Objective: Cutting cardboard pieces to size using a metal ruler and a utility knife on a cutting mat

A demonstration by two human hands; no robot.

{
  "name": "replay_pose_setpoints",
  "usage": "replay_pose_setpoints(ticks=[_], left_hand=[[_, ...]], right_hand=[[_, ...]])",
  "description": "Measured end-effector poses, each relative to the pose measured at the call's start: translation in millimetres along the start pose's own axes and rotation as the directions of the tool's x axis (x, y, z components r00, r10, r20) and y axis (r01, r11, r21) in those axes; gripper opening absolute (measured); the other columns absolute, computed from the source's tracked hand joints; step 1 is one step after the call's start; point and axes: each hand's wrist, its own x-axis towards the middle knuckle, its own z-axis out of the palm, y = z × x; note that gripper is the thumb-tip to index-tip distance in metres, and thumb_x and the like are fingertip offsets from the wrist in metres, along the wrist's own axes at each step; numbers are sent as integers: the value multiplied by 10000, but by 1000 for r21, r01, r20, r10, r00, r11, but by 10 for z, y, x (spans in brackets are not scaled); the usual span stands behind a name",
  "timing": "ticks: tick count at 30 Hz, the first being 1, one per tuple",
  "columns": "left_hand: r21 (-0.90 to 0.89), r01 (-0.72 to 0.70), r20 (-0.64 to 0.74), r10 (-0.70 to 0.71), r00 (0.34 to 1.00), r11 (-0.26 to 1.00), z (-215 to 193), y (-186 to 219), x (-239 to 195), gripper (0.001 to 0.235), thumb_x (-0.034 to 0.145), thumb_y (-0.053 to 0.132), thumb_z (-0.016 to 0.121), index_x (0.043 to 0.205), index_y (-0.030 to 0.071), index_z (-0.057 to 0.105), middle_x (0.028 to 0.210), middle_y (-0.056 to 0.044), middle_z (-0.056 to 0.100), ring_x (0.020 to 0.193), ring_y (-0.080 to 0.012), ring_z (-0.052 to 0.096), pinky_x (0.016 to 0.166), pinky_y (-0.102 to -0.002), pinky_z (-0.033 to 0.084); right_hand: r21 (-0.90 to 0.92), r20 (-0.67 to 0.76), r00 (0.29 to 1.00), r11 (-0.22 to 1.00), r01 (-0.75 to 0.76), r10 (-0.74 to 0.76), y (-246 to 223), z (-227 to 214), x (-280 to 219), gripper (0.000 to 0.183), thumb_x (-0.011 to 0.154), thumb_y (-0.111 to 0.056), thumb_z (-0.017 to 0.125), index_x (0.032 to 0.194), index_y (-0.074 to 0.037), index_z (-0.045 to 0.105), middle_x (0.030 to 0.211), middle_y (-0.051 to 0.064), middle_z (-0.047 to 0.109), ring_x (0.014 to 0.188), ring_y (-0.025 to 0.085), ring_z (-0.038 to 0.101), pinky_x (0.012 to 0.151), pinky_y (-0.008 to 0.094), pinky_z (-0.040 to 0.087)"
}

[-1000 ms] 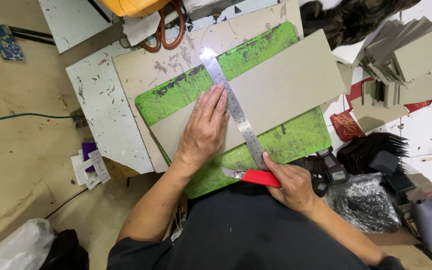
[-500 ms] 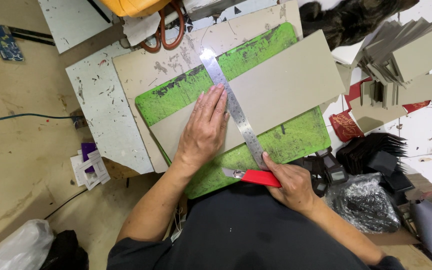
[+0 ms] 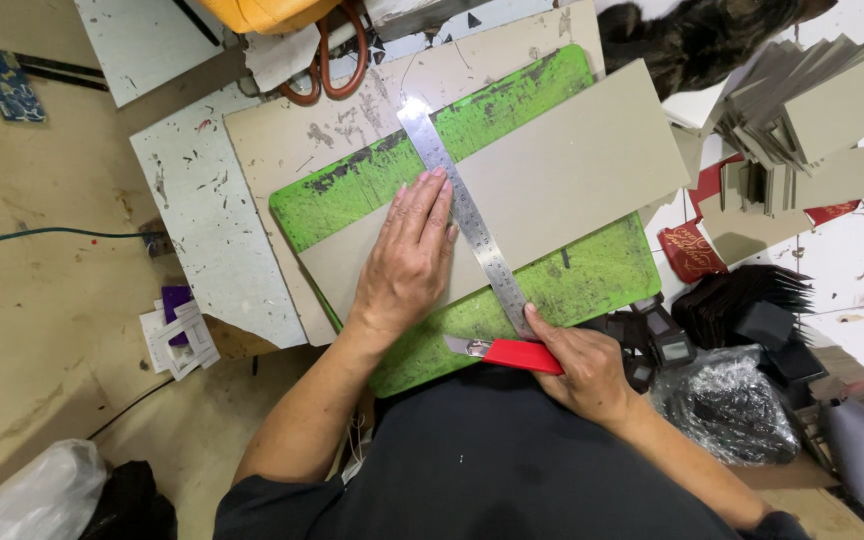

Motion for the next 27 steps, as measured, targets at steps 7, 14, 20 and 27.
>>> replay_pose_setpoints(ticks=[7, 14, 20, 27], left_hand=[[-5, 8, 34, -8, 999, 1000, 1, -8, 5, 438, 1068, 154, 512, 1462, -36, 500, 1525, -225, 480, 1444, -355, 449, 1244, -469, 294], [27, -5, 19, 4, 1000, 1000, -7, -7, 6, 442, 1069, 169, 527, 1465, -26, 502, 1532, -207, 479, 1444, -346, 456, 1238, -462, 307], [19, 3, 38, -3, 999, 1000, -57, 16, 31, 441, 1074, 171, 505, 1464, -35, 497, 1534, -218, 472, 1447, -351, 446, 1243, -465, 297], [24, -9, 19, 9, 1000, 1000, 12, -22, -1, 442, 1070, 171, 518, 1460, -35, 503, 1533, -215, 475, 1445, -350, 452, 1239, -466, 303]], right_hand=[[2, -4, 1000, 1000, -1, 1, -9, 5, 13, 485, 826, -201, 743, 1286, -50, 719, 811, 103, 750, 688, 304, 734, 613, 415, 588], [1, 4, 1000, 1000, -16, 16, 15, 28, -36, 486, 826, -210, 744, 1285, -55, 721, 817, 105, 756, 693, 308, 736, 617, 425, 591], [4, -6, 1000, 1000, -10, 10, -47, -7, 30, 483, 811, -179, 752, 1274, -43, 725, 825, 118, 760, 694, 315, 736, 609, 428, 592], [-8, -20, 1000, 1000, -10, 10, 5, 42, -52, 461, 812, -188, 757, 1251, -50, 739, 842, 108, 768, 705, 304, 740, 620, 415, 594]])
